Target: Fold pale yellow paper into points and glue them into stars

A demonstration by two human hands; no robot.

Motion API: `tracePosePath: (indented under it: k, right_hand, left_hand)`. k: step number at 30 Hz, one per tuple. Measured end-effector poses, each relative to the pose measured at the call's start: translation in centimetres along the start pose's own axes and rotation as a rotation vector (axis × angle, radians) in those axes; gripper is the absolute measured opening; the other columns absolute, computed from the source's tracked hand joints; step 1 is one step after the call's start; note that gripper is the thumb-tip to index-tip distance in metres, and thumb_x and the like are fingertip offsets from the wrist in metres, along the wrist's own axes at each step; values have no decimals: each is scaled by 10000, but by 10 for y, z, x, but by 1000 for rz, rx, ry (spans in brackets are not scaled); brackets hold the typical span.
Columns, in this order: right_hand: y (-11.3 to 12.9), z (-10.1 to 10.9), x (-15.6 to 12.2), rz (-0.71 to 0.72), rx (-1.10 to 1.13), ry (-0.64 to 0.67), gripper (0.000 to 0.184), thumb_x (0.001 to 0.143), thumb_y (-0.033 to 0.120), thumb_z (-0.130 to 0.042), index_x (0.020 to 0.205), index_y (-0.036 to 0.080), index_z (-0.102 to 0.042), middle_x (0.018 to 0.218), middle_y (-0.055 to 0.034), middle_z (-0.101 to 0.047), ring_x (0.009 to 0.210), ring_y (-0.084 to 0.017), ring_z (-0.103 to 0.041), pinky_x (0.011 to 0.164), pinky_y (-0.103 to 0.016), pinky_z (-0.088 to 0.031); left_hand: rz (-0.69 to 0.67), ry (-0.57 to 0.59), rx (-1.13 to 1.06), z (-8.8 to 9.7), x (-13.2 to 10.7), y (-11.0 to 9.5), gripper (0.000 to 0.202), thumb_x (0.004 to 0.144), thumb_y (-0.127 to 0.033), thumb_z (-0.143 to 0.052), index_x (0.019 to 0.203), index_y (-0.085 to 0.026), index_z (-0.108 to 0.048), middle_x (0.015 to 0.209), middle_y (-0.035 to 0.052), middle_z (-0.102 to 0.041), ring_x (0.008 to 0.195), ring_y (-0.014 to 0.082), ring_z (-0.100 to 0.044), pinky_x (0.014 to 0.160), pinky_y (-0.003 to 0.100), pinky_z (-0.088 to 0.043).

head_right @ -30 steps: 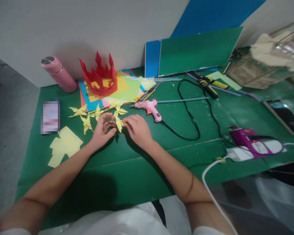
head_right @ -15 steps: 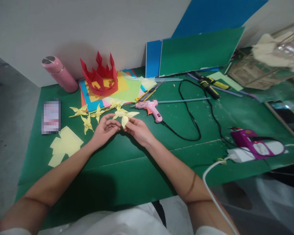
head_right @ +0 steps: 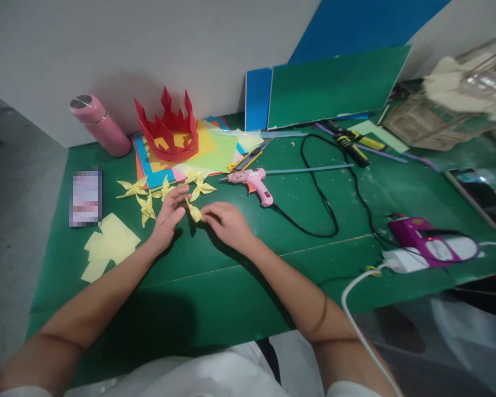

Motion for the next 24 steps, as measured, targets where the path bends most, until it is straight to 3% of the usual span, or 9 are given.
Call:
tracePosePath:
  k: [2, 4, 8, 17, 24]
  right_hand:
    - [15, -2, -2, 193, -251, 18, 179, 909, 217, -476, 861, 172, -642, 814, -64, -676, 742, -165, -546, 716, -317, -413]
    - [23, -4, -4, 305, -430, 23, 200, 926, 211, -445, 882, 163, -634, 823, -78, -675, 746, -174, -528, 700, -315, -398]
    - [26, -4, -4, 399, -627, -9, 162, 909, 216, -478, 832, 167, -612, 835, -73, -662, 785, -187, -513, 701, -314, -373]
    - [28, -4, -6, 434, -708, -3, 144, 898, 198, -481, 823, 173, -601, 825, -62, -646, 739, -173, -487, 672, -307, -346]
    - [19, -1, -2, 359, -590, -25, 75, 815, 150, -541, 792, 179, -605, 805, -53, -624, 735, -172, -499, 681, -303, -386]
  left_hand:
    - [-72, 16, 169, 0, 0, -12, 161, 873, -304, -516, 997, -234, -593, 1260, 79, -504, 1199, 224, -485, 1004, 433, -417]
    - [-93, 58, 302, -4, -1, -18, 68, 823, -272, -591, 816, -205, -597, 1112, 59, -577, 1093, 210, -542, 1002, 436, -403]
    - [-138, 89, 395, -12, -3, -21, 89, 741, -168, -626, 775, -197, -549, 1019, 50, -596, 1001, 196, -564, 927, 400, -441]
    - [-197, 127, 461, -16, -3, -20, 118, 736, -157, -571, 825, -219, -524, 862, 17, -611, 930, 202, -560, 901, 394, -430]
    - [-214, 168, 513, -19, -4, -20, 133, 748, -147, -551, 857, -211, -510, 880, 29, -605, 924, 201, -542, 906, 398, -421]
Point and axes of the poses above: each hand's wrist, its own x-axis towards the middle knuckle, its own z-axis out of the back of the hand, y = z × x, the point moved 7 cm from there along x, towards the middle knuckle
